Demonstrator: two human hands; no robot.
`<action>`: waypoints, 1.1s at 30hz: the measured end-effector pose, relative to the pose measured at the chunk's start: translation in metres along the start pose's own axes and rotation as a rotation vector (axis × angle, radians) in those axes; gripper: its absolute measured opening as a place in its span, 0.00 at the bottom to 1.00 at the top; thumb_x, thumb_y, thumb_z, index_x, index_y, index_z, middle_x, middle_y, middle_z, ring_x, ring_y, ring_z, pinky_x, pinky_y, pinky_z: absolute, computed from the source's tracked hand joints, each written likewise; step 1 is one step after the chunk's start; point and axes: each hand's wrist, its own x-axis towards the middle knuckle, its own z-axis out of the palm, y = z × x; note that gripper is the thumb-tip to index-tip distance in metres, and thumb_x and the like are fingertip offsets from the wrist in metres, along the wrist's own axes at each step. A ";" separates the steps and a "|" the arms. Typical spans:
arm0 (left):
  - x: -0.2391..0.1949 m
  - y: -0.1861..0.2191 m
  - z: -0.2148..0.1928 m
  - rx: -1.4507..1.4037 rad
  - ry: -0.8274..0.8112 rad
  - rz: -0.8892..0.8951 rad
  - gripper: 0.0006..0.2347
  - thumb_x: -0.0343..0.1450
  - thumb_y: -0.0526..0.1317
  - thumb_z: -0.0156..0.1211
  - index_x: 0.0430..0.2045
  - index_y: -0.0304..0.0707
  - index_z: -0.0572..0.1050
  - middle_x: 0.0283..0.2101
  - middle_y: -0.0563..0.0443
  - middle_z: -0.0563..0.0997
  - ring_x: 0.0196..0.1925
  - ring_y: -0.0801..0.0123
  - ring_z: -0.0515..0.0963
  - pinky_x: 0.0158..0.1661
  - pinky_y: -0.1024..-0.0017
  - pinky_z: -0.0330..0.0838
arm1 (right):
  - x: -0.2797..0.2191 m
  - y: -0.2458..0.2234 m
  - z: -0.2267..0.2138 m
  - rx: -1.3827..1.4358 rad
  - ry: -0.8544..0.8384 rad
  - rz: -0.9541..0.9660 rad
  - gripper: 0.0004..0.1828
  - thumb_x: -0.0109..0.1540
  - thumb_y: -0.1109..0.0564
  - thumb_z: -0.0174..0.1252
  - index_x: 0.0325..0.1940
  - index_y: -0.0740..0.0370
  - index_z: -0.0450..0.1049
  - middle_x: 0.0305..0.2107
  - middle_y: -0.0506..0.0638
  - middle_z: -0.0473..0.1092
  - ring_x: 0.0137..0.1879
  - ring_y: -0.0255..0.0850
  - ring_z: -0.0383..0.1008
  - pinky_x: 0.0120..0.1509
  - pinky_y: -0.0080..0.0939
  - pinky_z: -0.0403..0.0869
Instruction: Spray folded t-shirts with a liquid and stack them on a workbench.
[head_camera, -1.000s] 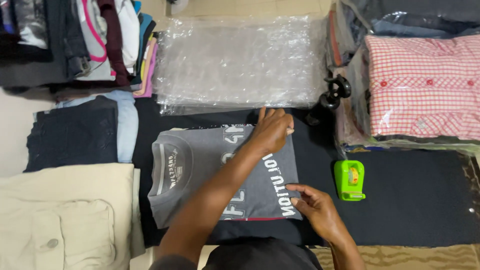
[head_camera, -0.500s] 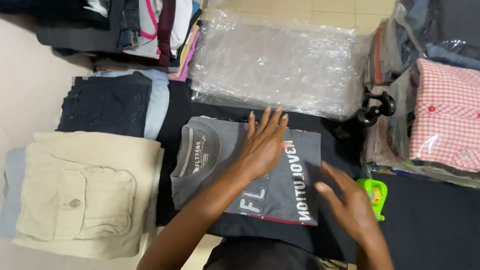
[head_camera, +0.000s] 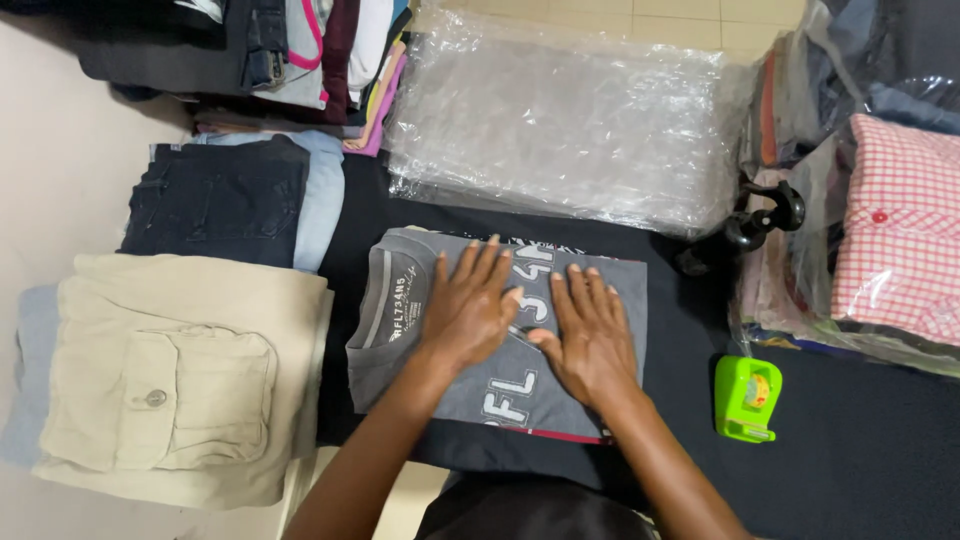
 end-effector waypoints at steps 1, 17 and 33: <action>-0.002 -0.008 -0.003 0.000 0.001 -0.001 0.25 0.75 0.50 0.48 0.63 0.31 0.68 0.71 0.36 0.63 0.73 0.45 0.59 0.66 0.33 0.46 | -0.002 0.003 -0.002 0.000 0.000 -0.002 0.47 0.63 0.29 0.48 0.75 0.63 0.56 0.72 0.65 0.51 0.79 0.62 0.47 0.77 0.62 0.48; -0.012 -0.041 -0.012 0.193 0.235 -0.075 0.24 0.76 0.49 0.50 0.58 0.26 0.70 0.69 0.32 0.66 0.72 0.40 0.60 0.66 0.31 0.46 | 0.012 0.033 -0.022 -0.014 0.056 0.132 0.40 0.68 0.32 0.42 0.73 0.63 0.63 0.71 0.62 0.58 0.77 0.63 0.52 0.77 0.64 0.55; -0.026 -0.072 0.006 0.024 0.109 -0.237 0.28 0.76 0.54 0.46 0.61 0.26 0.68 0.70 0.37 0.66 0.74 0.43 0.58 0.66 0.30 0.41 | 0.021 0.113 0.026 0.164 -0.025 0.201 0.41 0.68 0.33 0.40 0.74 0.67 0.58 0.71 0.64 0.54 0.77 0.62 0.50 0.77 0.60 0.51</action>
